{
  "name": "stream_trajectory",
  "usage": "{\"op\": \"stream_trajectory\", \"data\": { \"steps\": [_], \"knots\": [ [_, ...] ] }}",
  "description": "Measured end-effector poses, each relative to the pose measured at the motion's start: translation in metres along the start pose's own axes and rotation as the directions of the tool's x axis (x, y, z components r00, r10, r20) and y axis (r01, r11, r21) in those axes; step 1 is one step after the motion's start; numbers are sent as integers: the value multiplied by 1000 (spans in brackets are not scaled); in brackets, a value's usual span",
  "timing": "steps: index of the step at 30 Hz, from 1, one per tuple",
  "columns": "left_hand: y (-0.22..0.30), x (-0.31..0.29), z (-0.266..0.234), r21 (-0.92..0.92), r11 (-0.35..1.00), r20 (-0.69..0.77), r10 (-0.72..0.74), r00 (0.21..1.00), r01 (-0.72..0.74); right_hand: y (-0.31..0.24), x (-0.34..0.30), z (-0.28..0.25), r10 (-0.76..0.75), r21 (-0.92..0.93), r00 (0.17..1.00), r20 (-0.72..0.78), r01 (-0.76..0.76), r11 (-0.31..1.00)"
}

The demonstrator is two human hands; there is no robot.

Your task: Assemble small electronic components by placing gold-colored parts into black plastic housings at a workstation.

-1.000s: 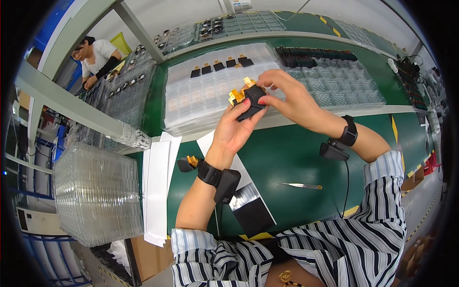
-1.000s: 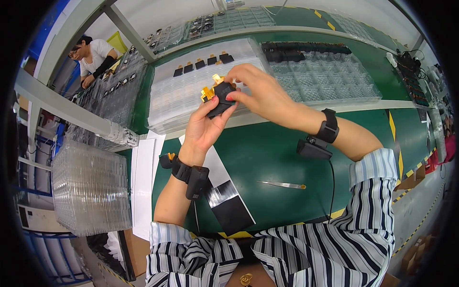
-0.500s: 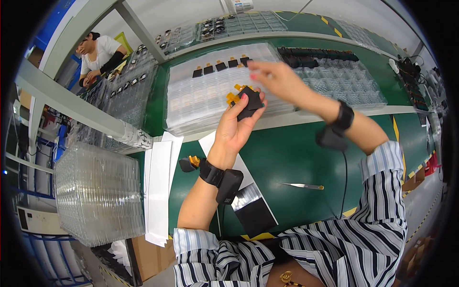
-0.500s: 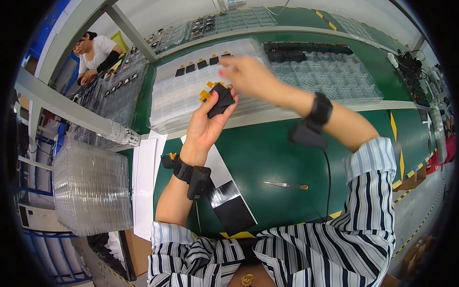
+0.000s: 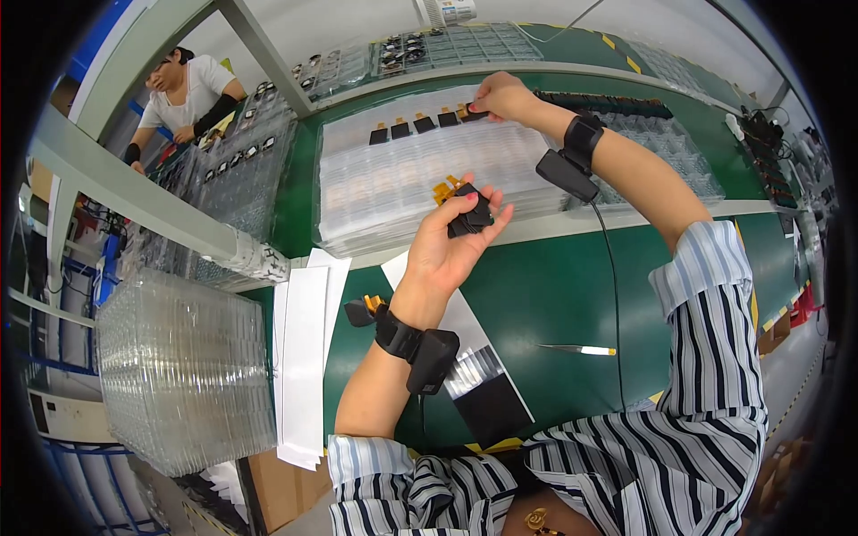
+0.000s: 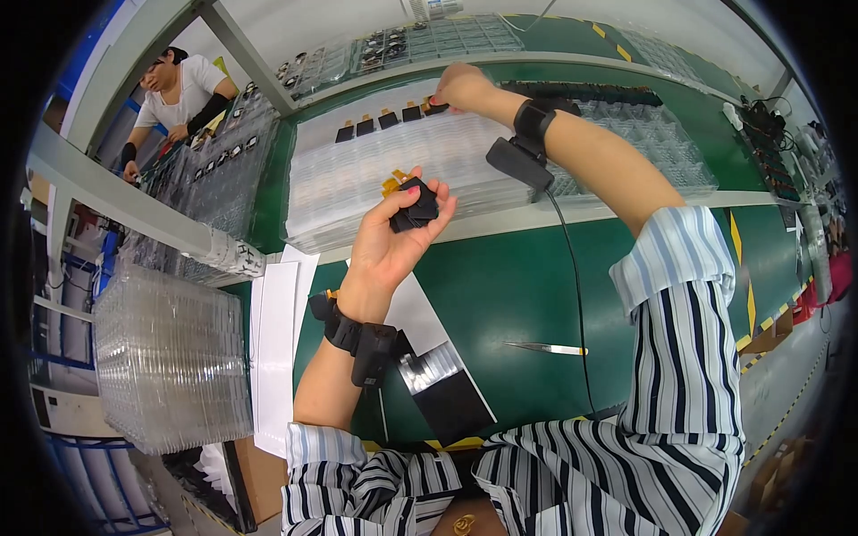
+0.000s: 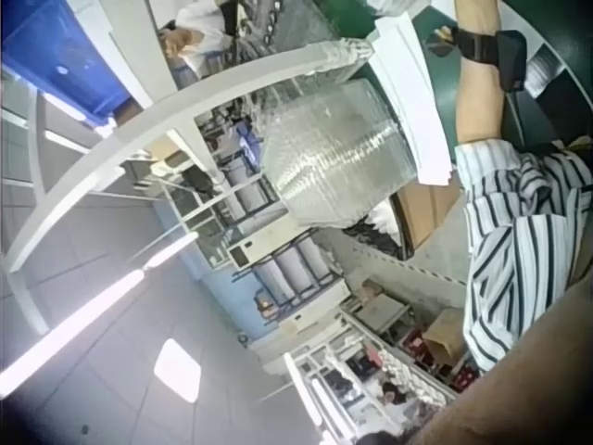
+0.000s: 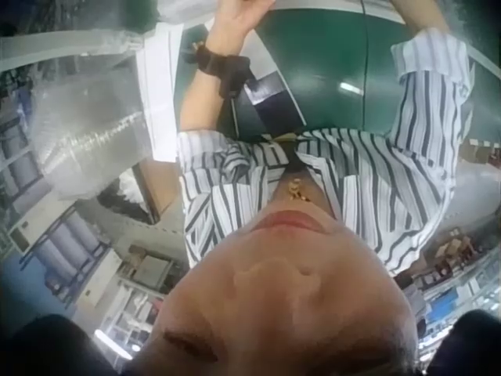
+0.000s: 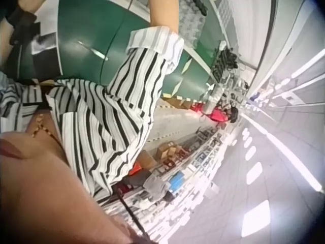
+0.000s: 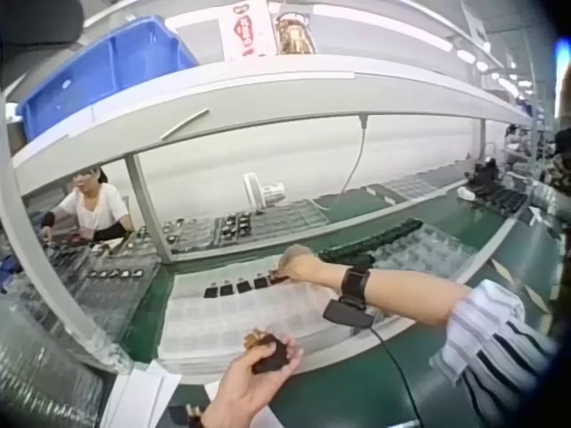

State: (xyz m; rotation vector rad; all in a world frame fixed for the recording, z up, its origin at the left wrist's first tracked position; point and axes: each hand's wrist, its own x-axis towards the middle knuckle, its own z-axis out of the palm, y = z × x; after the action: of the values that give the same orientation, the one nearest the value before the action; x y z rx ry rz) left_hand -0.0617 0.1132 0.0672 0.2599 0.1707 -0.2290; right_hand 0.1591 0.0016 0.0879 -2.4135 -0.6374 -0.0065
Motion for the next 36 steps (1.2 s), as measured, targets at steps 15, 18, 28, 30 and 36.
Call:
{"op": "stream_trajectory", "data": {
  "steps": [15,18,28,30,36],
  "knots": [
    [2,-8,-9,-45,996,3,-70,998,71,-30,15,11,303,-111,952,38,-297,948],
    [1,-12,-7,-39,995,11,-89,996,89,-15,27,9,424,149,905,27,-423,894],
    [5,-34,-16,-70,992,9,-103,995,103,-51,24,43,379,87,925,-28,-375,923],
    [4,-38,-15,-70,991,18,-114,993,115,-48,28,38,358,-99,934,23,-354,930],
    [10,-52,-17,-62,991,24,-116,993,117,-66,35,50,459,358,886,67,-450,818]
  ]
}}
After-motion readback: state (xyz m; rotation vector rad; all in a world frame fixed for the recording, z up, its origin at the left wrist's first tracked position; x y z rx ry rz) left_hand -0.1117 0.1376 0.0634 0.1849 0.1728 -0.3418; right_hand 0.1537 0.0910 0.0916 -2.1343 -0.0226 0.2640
